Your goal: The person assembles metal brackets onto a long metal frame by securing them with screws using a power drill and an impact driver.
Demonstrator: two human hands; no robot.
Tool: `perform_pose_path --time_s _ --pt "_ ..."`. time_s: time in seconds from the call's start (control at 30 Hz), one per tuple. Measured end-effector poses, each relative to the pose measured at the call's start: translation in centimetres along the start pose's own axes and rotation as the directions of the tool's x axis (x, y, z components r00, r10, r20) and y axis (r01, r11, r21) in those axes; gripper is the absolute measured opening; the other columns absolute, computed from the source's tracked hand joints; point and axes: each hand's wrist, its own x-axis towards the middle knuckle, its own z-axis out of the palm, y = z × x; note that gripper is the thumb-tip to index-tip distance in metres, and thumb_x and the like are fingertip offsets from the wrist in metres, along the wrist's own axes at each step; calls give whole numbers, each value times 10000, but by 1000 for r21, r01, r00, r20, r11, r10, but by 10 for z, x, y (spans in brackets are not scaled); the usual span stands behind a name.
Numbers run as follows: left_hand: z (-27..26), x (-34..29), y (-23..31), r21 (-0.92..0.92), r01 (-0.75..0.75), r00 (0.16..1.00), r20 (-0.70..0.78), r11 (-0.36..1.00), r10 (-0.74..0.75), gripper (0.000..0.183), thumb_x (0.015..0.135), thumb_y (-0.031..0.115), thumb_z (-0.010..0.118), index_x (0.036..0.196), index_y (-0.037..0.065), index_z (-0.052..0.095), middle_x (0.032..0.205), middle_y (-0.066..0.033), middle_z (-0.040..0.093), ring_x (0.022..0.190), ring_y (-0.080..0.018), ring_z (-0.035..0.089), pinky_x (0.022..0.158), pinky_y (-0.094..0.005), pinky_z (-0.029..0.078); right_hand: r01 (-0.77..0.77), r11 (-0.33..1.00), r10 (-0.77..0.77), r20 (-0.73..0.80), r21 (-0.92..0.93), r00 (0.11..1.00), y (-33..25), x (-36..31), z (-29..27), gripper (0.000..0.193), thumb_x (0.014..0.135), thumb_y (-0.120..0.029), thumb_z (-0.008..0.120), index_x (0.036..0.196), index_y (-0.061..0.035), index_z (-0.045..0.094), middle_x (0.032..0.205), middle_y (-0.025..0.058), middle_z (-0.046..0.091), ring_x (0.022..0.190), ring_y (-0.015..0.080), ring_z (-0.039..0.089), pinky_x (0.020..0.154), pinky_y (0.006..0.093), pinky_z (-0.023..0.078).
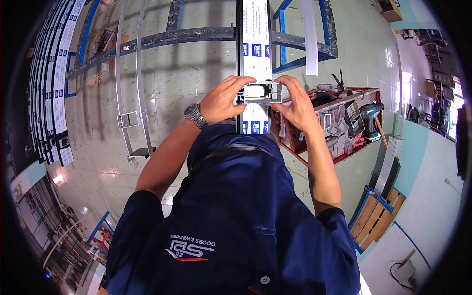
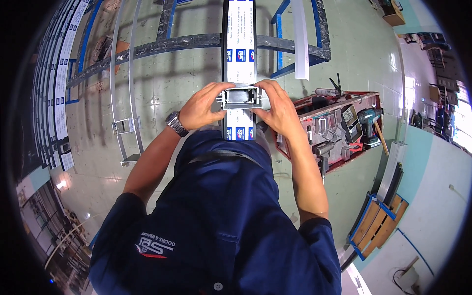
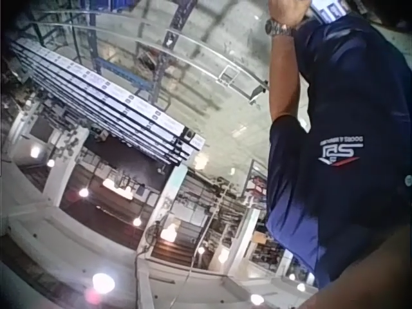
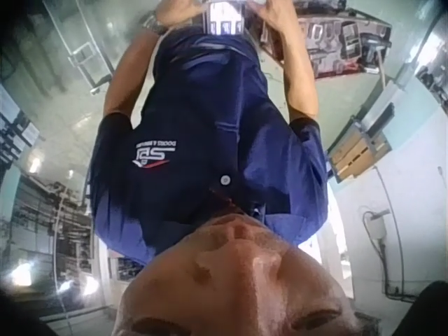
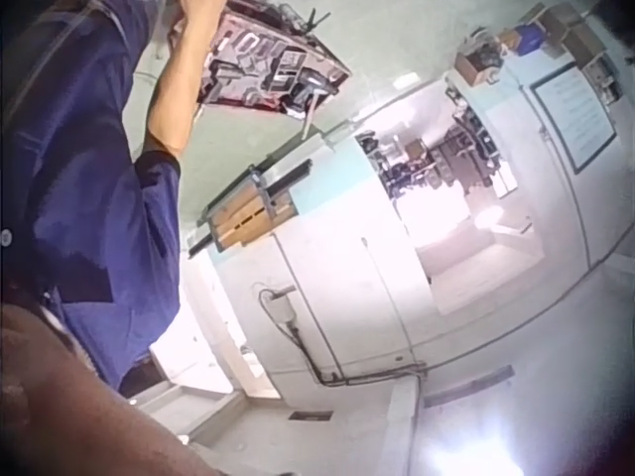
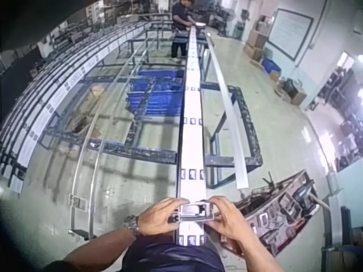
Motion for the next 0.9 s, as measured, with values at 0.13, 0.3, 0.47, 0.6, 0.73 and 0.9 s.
perform_pose_path --time_s 0.13,0.3,0.47,0.6,0.73,0.9 --pt "4 -1 -9 18 -25 999 -30 1000 26 638 734 70 713 1336 58 501 1266 -173 590 1173 -372 568 1022 -438 456 -7 994 11 -38 110 999 12 -1 16 589 740 -99 806 1266 -26 551 1245 171 604 1184 356 585 1012 398 467" --pt "3 4 -12 -21 79 997 9 997 -79 640 754 88 747 1351 43 520 1294 -168 602 1191 -348 595 1015 -410 483 -86 982 90 -21 168 996 21 -2 22 606 744 -111 819 1281 -34 549 1232 153 624 1169 328 609 1005 388 472" --pt "3 6 -15 -46 79 997 1 996 -80 618 746 94 752 1327 69 545 1255 -163 628 1150 -351 613 970 -410 501 -74 981 79 -22 179 997 26 -2 24 614 746 -117 821 1282 -46 531 1225 170 613 1164 358 605 979 411 492" --pt "-3 6 -12 -56 130 991 48 990 -128 612 750 93 757 1325 72 551 1266 -159 630 1151 -348 615 976 -406 500 -86 976 90 -13 198 996 25 -1 23 612 756 -135 827 1289 -47 539 1232 157 620 1155 347 613 972 404 498" --pt "-3 5 -14 -63 120 992 35 991 -118 604 754 93 756 1322 77 554 1275 -156 629 1155 -346 616 980 -403 500 -54 982 60 -28 182 998 25 0 24 607 765 -142 828 1296 -49 547 1237 137 626 1152 324 621 950 393 521" --pt "-3 4 -15 -68 133 991 42 989 -130 604 757 88 753 1326 82 551 1290 -153 625 1170 -339 612 989 -399 498 -106 967 109 -2 231 994 21 -1 22 622 755 -123 825 1293 -49 523 1238 155 614 1163 354 612 963 404 508"
